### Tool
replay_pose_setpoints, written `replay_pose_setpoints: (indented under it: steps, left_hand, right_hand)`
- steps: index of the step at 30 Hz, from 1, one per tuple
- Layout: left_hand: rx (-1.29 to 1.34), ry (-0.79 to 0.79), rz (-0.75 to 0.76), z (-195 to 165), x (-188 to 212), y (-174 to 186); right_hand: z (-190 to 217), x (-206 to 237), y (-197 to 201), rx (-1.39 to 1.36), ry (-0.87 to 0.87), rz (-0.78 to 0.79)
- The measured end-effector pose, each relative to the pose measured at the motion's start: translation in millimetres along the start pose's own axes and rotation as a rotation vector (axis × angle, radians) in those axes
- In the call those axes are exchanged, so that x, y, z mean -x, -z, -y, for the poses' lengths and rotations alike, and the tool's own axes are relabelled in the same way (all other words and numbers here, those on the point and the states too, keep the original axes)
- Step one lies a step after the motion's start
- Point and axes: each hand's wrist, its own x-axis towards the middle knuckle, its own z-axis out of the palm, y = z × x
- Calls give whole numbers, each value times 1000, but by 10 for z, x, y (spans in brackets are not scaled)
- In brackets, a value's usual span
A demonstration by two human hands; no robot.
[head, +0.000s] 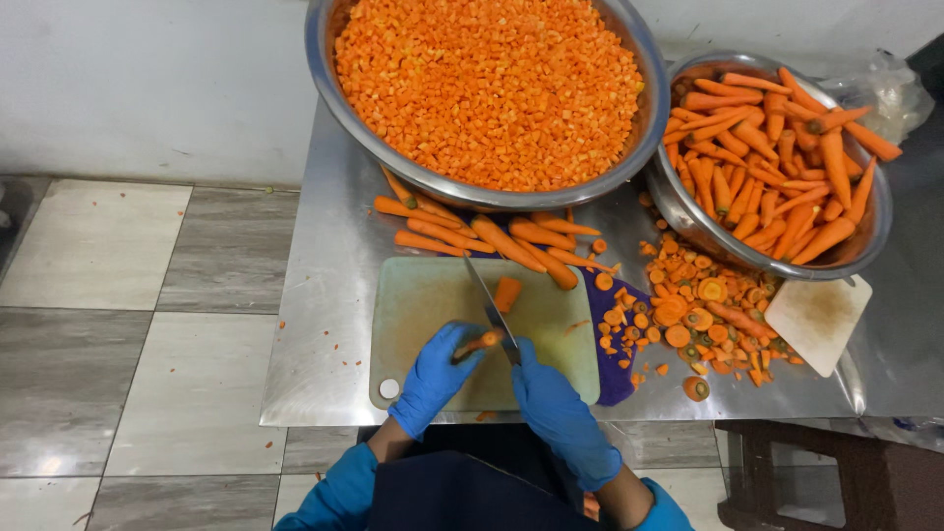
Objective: The person, wearing blue gloves, dices carrots on a cutting board with a knife at a stainless steel prep table. They take whole carrots from a bowl, trim and slice them into small pieces, and add the diced pieces to a large bowl already filled with diced carrots, with trimmings accumulating beside the board.
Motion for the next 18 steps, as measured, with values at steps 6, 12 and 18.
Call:
replay_pose_setpoints:
  steps: [6,12,18]
  left_hand:
    - [3,50,12,117,72,-25]
    - [-17,68,-33,112,160,-18]
    - [-59,-35,-63,138,266,0]
  right_hand:
    - [-171,34,-187,86,89,6]
    - [-257,154,-352,164,192,-50]
    - [-257,247,-402,245,327,-141]
